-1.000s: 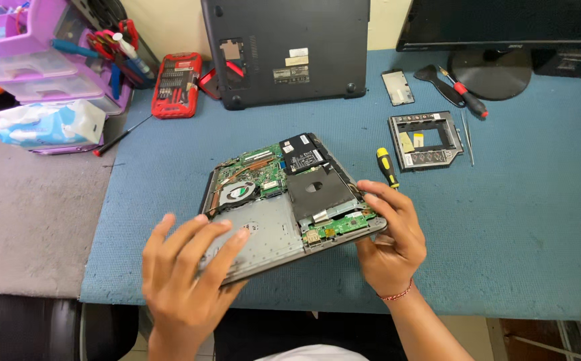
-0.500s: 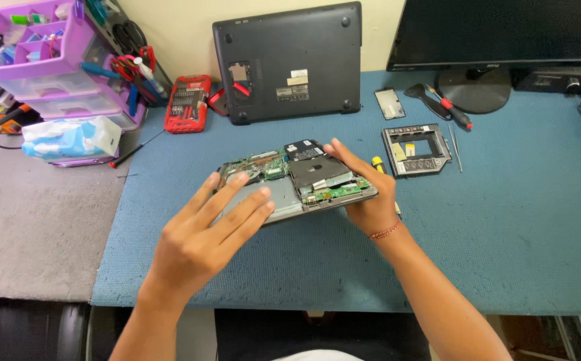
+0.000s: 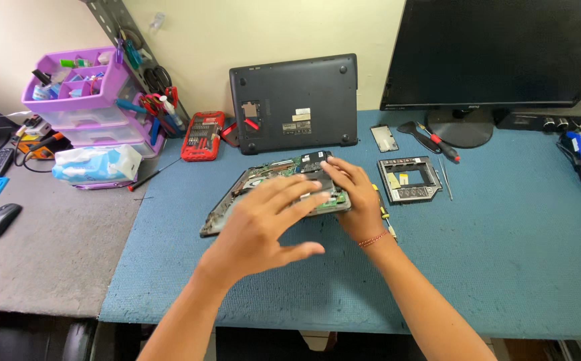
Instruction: The person removes a metal bracket from a disassembled laptop, places it aside, and then uses a screwdriver to tighten screws on the motherboard and internal components. The person handles the bracket and screwdriver throughout the process.
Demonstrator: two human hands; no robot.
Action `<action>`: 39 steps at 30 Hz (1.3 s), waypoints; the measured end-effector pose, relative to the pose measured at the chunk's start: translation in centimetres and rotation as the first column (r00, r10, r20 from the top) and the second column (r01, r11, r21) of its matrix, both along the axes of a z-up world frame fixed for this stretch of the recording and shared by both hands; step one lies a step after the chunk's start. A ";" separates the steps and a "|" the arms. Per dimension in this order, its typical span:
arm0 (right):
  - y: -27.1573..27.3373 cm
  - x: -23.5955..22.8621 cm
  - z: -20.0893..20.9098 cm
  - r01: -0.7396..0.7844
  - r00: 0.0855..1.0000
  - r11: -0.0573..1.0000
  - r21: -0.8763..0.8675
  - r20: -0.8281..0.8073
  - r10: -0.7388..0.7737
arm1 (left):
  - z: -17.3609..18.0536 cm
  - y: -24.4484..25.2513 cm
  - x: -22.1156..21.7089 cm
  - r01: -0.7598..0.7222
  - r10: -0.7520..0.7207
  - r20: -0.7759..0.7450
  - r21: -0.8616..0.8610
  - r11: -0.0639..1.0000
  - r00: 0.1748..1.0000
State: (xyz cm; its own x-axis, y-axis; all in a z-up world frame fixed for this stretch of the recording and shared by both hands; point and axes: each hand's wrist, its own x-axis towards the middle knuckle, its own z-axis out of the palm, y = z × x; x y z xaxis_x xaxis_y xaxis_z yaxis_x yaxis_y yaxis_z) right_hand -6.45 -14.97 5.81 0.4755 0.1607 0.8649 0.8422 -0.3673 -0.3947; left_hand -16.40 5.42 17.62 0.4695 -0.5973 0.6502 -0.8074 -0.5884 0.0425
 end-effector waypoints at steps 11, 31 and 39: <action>-0.7 0.0 -1.7 -0.032 0.997 0.999 0.005 -0.071 0.032 | 0.9 -1.0 7.1 0.201 -0.252 -0.649 -0.153 0.967 0.718; -0.5 0.7 -1.4 0.046 0.998 0.996 0.071 -0.041 -0.043 | 0.0 -0.9 9.7 0.287 -0.363 -0.619 -0.224 0.932 0.697; -0.8 1.3 -1.5 0.018 1.000 0.992 0.122 -0.027 -0.015 | 0.0 -1.3 10.2 0.301 -0.316 -0.613 -0.131 0.945 0.724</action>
State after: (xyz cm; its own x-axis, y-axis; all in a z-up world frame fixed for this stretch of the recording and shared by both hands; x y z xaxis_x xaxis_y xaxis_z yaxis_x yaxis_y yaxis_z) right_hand -5.15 -15.72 4.30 0.4994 0.0464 0.8651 0.8253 -0.3291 -0.4588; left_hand -6.20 4.08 17.62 0.5640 -0.7704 0.2973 -0.7355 -0.3049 0.6051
